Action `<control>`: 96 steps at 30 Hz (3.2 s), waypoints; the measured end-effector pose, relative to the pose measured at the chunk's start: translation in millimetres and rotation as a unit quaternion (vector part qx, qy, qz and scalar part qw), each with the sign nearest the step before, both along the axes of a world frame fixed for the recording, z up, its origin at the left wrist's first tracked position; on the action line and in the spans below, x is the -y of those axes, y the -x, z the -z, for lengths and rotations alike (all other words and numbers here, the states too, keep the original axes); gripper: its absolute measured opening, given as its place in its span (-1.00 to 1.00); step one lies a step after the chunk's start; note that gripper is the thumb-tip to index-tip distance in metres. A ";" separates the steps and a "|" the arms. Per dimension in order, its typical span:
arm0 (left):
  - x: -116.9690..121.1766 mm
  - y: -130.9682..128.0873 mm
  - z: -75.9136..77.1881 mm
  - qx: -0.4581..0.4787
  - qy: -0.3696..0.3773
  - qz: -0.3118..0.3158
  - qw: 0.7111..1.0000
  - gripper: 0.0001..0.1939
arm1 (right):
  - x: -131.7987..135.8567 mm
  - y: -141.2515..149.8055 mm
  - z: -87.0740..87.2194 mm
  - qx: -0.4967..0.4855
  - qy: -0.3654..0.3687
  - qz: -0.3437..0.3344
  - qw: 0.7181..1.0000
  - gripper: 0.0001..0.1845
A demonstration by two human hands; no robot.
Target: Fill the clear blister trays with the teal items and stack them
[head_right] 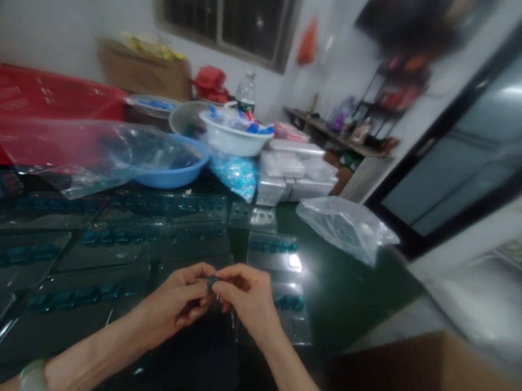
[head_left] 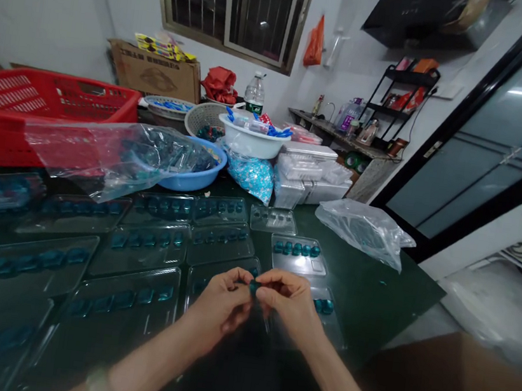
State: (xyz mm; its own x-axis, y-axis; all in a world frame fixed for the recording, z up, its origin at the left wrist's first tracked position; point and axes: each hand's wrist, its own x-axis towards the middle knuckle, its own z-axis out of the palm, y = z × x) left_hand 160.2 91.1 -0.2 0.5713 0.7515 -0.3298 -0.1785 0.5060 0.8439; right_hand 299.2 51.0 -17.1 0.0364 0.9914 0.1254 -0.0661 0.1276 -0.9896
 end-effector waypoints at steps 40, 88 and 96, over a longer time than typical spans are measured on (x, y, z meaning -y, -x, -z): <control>-26.4 72.6 -13.1 -0.123 -0.189 -0.055 0.973 -0.70 | -81.8 33.2 -23.5 0.373 -0.115 -0.059 0.919 -0.73; 10.5 61.0 -28.2 -0.098 -0.118 -0.009 0.988 -0.77 | -6.1 42.7 -26.2 0.309 -0.078 -0.003 0.948 -0.91; 8.3 55.3 -17.5 -0.015 -0.009 -0.012 1.000 -0.76 | 0.3 33.7 -17.7 0.123 0.034 -0.060 0.990 -0.89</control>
State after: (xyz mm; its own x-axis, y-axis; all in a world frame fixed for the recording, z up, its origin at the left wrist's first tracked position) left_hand 104.8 82.8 17.3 0.5431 0.7711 -0.3324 -0.1648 0.4860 0.8583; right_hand 265.6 50.7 0.6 -0.1050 0.9933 0.0481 0.1676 0.0653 -0.9837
